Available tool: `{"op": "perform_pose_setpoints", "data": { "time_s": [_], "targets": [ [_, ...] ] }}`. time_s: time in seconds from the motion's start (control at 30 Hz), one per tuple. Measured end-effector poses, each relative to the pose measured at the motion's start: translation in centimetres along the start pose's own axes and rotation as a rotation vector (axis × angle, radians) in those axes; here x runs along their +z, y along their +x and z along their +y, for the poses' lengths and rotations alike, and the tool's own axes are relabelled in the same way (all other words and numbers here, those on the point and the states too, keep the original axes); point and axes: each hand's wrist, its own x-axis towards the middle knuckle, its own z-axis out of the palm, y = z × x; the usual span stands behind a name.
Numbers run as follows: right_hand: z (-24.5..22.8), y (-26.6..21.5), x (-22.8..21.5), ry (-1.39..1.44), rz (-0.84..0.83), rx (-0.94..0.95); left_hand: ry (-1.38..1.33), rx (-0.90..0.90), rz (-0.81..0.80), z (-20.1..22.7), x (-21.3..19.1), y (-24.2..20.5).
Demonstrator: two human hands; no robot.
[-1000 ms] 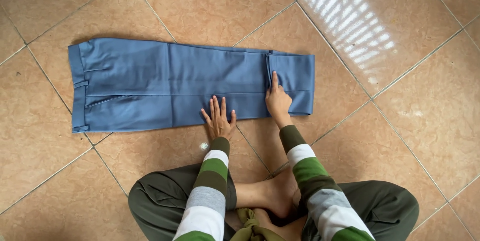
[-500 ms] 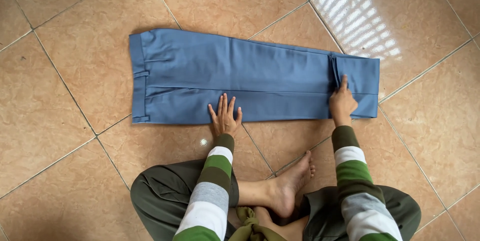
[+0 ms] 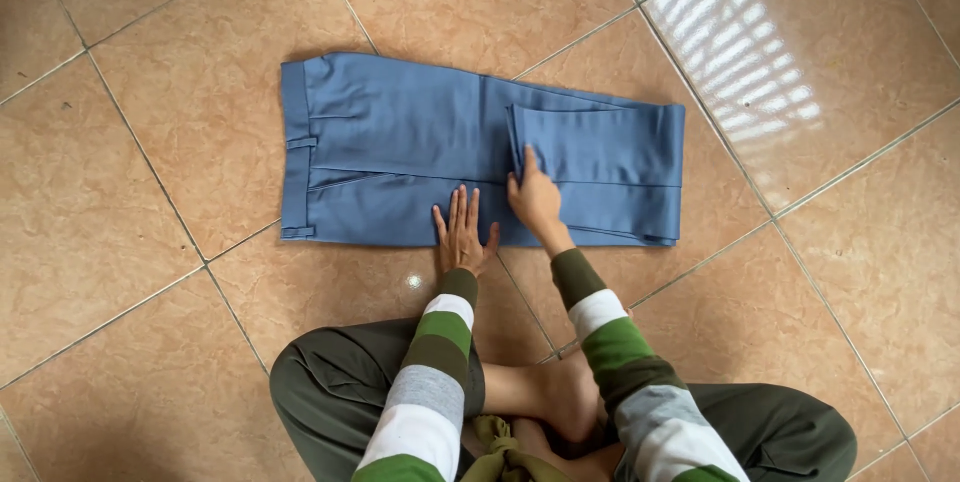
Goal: The person is sitting on a tiled floor and folding blue trousers into a neat rectangular shape.
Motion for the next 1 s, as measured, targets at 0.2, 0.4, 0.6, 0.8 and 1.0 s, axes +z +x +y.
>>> {"op": "perform_pose_setpoints", "data": {
  "time_s": [0.2,0.4,0.6,0.8,1.0],
  "targets": [
    [-2.9,-3.1,-0.3,0.144,-0.223,-0.290,0.028,0.027,-0.052,0.2,-0.6,-0.1],
    [-0.8,-4.1,-3.2,-0.091,0.183,-0.394,0.030,0.054,-0.142,0.3,-0.6,0.3],
    [8.2,-2.4,-5.6,-0.369,0.060,-0.413,0.121,0.078,0.069,-0.1,0.7,0.4],
    [17.6,-0.9,-11.5,-0.273,0.109,-0.112,0.103,0.073,0.104,0.3,0.2,0.5],
    [17.4,1.1,-10.2,-0.110,0.223,0.263,0.102,0.071,0.108,0.4,0.0,0.6]
  ]
}}
